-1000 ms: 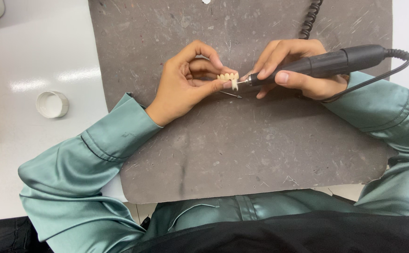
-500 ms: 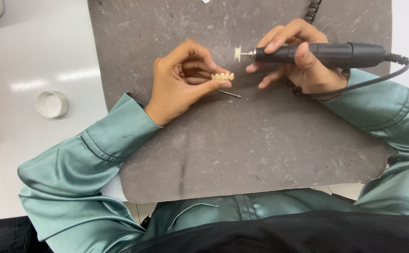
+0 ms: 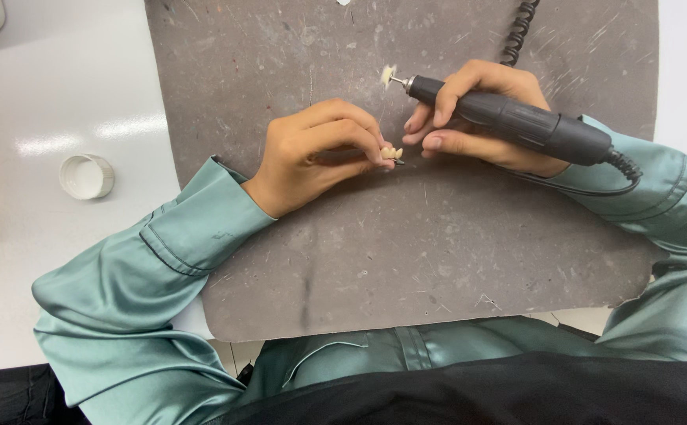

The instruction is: The person holds a dental prosthesis in one hand and uses a rotary micromotor tool with a polishing attachment to grind and polish its surfaces, repositioning the prosthesis repeatedly to work different areas over a work mat.

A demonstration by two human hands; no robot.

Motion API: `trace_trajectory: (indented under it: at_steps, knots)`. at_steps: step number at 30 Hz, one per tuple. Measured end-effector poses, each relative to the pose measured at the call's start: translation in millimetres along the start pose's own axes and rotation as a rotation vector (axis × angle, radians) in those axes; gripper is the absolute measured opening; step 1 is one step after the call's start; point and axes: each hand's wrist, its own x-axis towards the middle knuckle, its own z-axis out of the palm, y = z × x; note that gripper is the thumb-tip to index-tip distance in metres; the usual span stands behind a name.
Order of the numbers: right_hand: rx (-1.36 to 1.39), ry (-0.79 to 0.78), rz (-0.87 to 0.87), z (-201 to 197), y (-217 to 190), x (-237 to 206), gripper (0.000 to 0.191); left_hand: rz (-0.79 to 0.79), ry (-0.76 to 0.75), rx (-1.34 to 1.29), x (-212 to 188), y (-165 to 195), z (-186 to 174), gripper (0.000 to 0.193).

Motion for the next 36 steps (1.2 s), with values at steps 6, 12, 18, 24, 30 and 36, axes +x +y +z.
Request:
trace_trajectory:
  at_steps: [6, 12, 18, 24, 30, 36]
  knots:
    - [-0.171, -0.018, -0.086, 8.6, 0.2, -0.3, 0.021, 0.043, -0.025, -0.001, 0.0, 0.3, 2.0, 0.018]
    - [-0.175, -0.009, -0.090, 11.4, -0.6, 0.4, 0.023, 0.014, -0.061, -0.013, -1.1, 3.1, 6.8, 0.016]
    - [-0.065, -0.004, -0.040, 13.5, -3.0, -2.0, 0.028, -0.170, -0.042, -0.231, -0.4, 6.7, 9.5, 0.016]
    - [-0.087, 0.002, -0.108, 16.7, -1.2, -1.1, 0.037, -0.451, 0.055, -0.580, 1.5, 5.9, 15.4, 0.032]
    - [-0.122, 0.039, -0.122, 15.4, 2.6, -1.5, 0.039, -0.414, 0.015, -0.413, -0.7, 4.7, 19.9, 0.016]
    - [-0.095, 0.081, -0.118, 15.2, 9.7, -1.1, 0.039, -0.342, -0.020, -0.350, -1.0, 4.8, 21.3, 0.025]
